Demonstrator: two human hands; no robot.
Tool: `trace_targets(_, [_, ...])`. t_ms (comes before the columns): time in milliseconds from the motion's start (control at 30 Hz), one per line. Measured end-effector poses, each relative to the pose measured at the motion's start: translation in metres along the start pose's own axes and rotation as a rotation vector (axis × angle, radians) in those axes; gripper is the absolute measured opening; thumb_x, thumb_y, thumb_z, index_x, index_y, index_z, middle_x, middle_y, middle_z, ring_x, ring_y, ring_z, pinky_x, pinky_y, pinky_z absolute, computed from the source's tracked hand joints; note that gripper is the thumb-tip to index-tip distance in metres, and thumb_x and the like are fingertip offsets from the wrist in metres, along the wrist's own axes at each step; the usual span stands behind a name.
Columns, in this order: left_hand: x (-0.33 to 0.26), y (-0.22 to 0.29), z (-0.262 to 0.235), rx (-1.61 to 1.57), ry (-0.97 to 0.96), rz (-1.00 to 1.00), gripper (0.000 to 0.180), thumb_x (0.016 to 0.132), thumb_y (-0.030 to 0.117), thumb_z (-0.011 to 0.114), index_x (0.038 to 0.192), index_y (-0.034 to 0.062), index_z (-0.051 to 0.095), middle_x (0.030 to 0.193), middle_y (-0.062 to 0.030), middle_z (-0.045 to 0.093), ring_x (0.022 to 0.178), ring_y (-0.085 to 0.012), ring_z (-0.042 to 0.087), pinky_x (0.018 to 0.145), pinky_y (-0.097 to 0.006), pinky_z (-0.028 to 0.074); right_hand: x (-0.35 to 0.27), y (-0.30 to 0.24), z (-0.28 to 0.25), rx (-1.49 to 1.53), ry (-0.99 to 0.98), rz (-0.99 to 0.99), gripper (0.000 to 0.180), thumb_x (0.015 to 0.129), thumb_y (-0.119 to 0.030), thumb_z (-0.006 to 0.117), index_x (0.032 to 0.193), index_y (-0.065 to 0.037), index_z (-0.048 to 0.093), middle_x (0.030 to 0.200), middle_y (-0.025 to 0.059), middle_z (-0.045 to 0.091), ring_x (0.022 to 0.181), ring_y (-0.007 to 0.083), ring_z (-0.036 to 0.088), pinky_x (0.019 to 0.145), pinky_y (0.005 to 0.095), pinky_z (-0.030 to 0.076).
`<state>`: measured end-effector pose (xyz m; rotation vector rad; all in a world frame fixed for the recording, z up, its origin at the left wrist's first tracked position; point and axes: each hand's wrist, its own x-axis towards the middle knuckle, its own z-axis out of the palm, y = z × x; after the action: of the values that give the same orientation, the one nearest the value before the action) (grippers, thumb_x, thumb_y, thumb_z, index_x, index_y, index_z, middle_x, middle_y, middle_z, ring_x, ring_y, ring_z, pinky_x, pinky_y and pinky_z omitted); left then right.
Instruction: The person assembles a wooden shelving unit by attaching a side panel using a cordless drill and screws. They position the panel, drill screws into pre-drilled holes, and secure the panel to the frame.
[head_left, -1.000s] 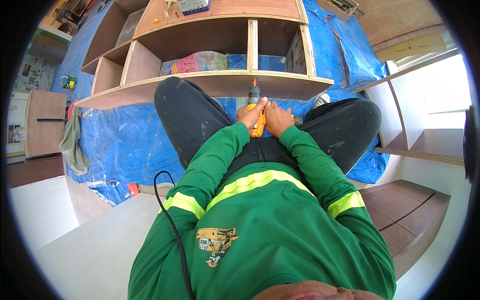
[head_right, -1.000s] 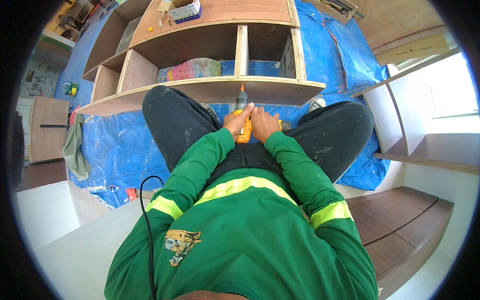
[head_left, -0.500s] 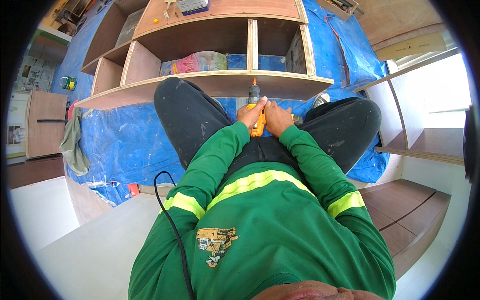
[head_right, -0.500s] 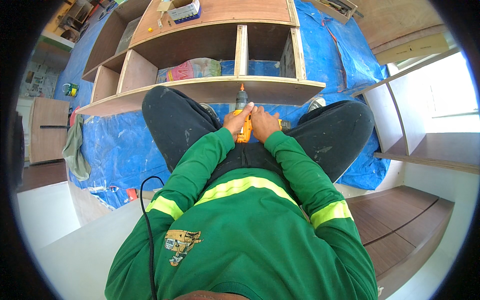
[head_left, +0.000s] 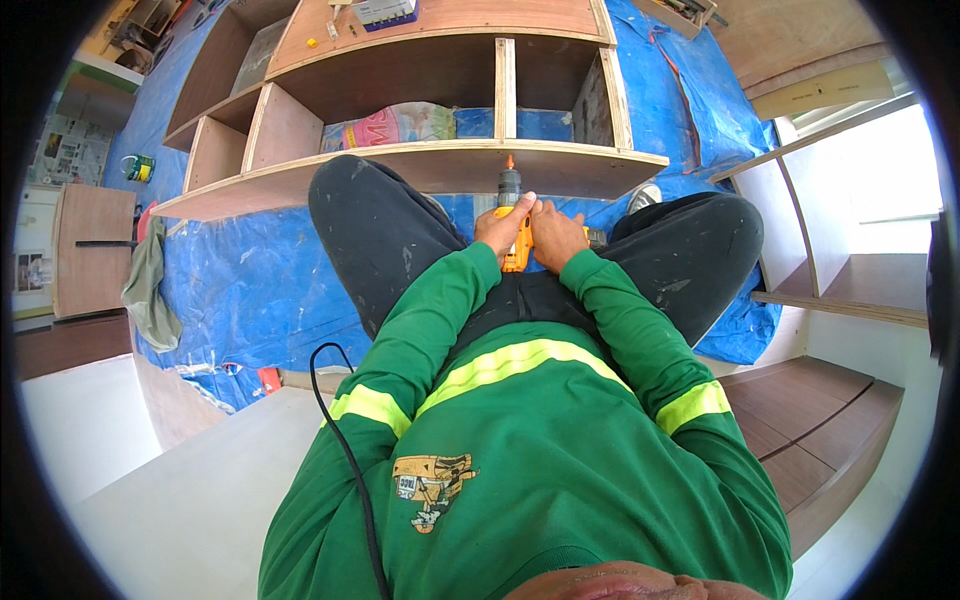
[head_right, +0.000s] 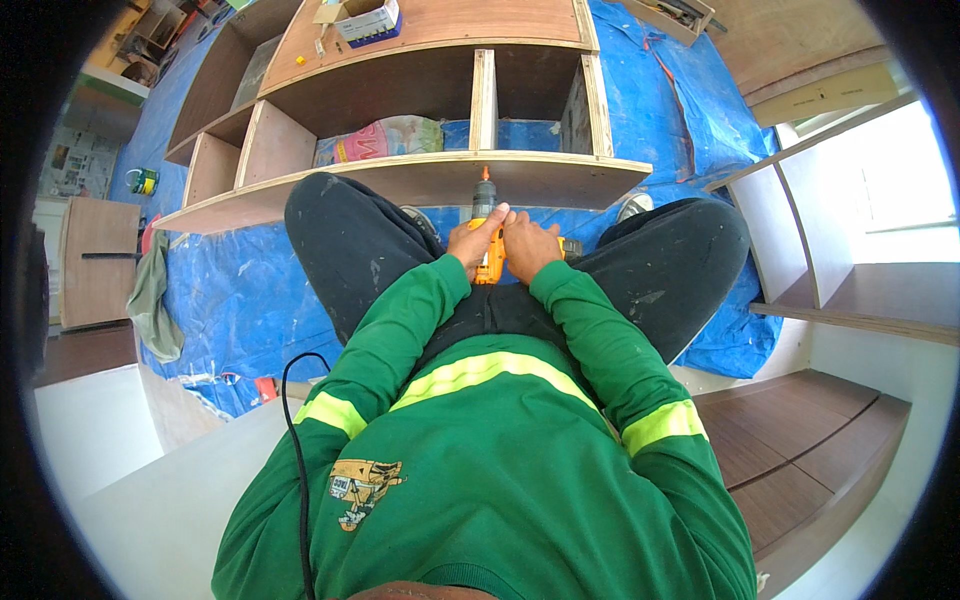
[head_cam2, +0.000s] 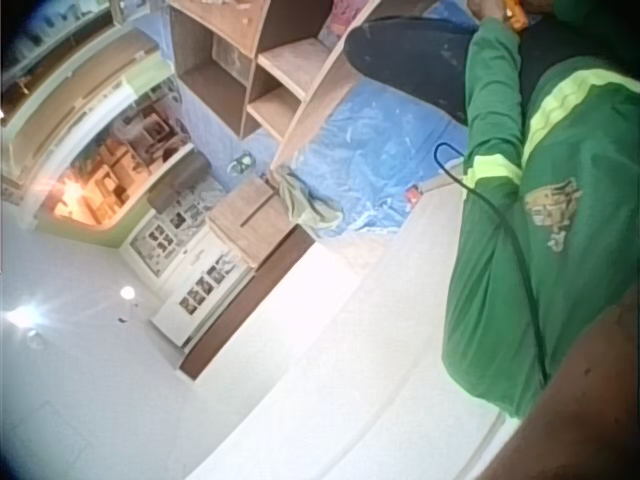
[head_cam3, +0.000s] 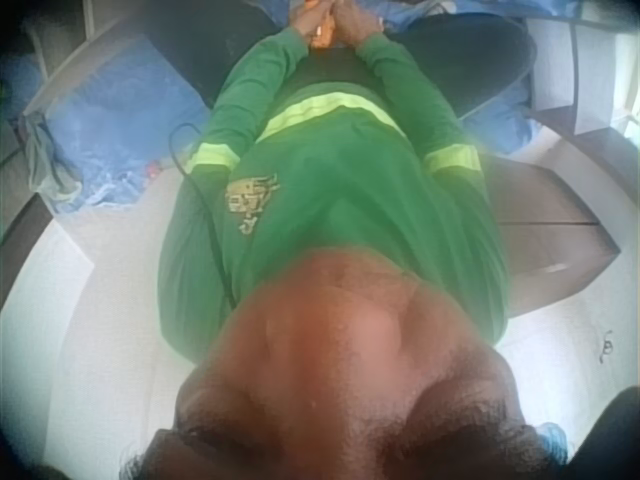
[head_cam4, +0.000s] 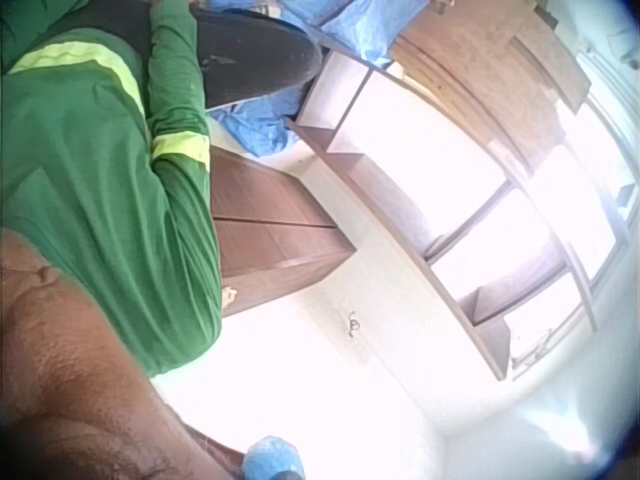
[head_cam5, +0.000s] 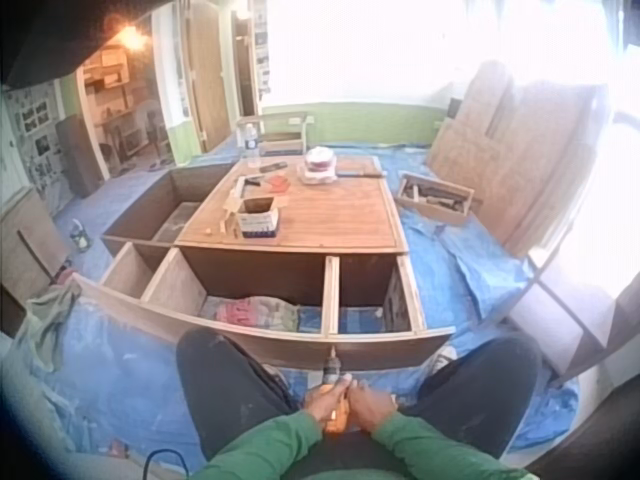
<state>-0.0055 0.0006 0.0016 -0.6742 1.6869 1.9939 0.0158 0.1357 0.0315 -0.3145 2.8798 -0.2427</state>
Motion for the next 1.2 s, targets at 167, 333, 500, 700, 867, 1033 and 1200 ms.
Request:
trace_targets(167, [-0.0027,0.0028,0.0001,-0.008,-0.010,-0.017,0.050,0.089,0.051,0.085,0.101,0.0027,0.075,0.087,-0.0062,0.074,0.068,-0.0165,0.069,0.061,-0.034,0.056,-0.0006,-0.0006,-0.0045,0.031,-0.023,-0.002,0.037,0.084,-0.010,0.075,0.114,-0.005,0.053,0.111,0.0146,0.067,0.100,0.0364,0.074,0.083,0.0672,0.052])
trace_targets(333, [0.0045,-0.0030,-0.0009,-0.007,0.010,-0.023,0.048,0.088,0.049,0.086,0.102,0.0037,0.076,0.088,-0.0054,0.074,0.070,-0.0158,0.069,0.062,-0.033,0.056,0.0016,0.0000,-0.0046,0.058,-0.060,0.002,0.034,0.086,-0.009,0.072,0.114,-0.002,0.052,0.115,0.0182,0.065,0.103,0.0401,0.072,0.085,0.0715,0.050])
trace_targets(500, [0.0008,0.0002,0.0006,-0.029,0.001,-0.039,0.048,0.088,0.048,0.087,0.101,0.0033,0.076,0.089,-0.0053,0.075,0.071,-0.0151,0.069,0.063,-0.033,0.056,0.0012,0.0002,-0.0042,0.056,-0.057,0.006,0.031,0.088,-0.008,0.069,0.114,-0.002,0.052,0.114,0.0184,0.066,0.103,0.0400,0.072,0.085,0.0721,0.050])
trace_targets(700, [0.0004,0.0009,0.0006,-0.017,-0.001,-0.018,0.048,0.089,0.048,0.085,0.102,0.0032,0.074,0.087,-0.0055,0.074,0.068,-0.0157,0.069,0.061,-0.033,0.056,-0.0006,0.0003,-0.0058,0.057,-0.038,-0.005,0.031,0.087,-0.008,0.069,0.113,-0.003,0.053,0.114,0.0182,0.065,0.102,0.0397,0.073,0.084,0.0716,0.050])
trace_targets(867, [0.0042,-0.0014,0.0002,-0.037,-0.004,-0.043,0.047,0.088,0.046,0.087,0.101,0.0027,0.075,0.091,-0.0053,0.074,0.074,-0.0148,0.070,0.066,-0.034,0.057,0.0010,0.0008,0.0007,0.002,0.006,0.003,0.039,0.083,-0.011,0.078,0.114,-0.006,0.055,0.109,0.0128,0.067,0.097,0.0345,0.075,0.082,0.0653,0.052])
trace_targets(1033, [-0.0005,0.0023,0.0017,-0.039,-0.022,-0.030,0.048,0.089,0.048,0.086,0.101,0.0030,0.074,0.086,-0.0056,0.073,0.066,-0.0159,0.068,0.059,-0.033,0.056,0.0006,0.0015,0.0009,0.005,0.012,0.004,0.040,0.082,-0.010,0.079,0.113,-0.006,0.055,0.109,0.0127,0.067,0.097,0.0343,0.075,0.081,0.0654,0.052])
trace_targets(1200, [0.0032,-0.0010,0.0007,-0.039,-0.010,-0.023,0.049,0.089,0.048,0.086,0.102,0.0024,0.073,0.088,-0.0055,0.074,0.067,-0.0155,0.069,0.060,-0.033,0.056,0.0000,0.0004,-0.0067,0.067,-0.040,0.007,0.031,0.087,-0.007,0.069,0.113,-0.003,0.053,0.113,0.0176,0.066,0.103,0.0395,0.073,0.084,0.0708,0.050])
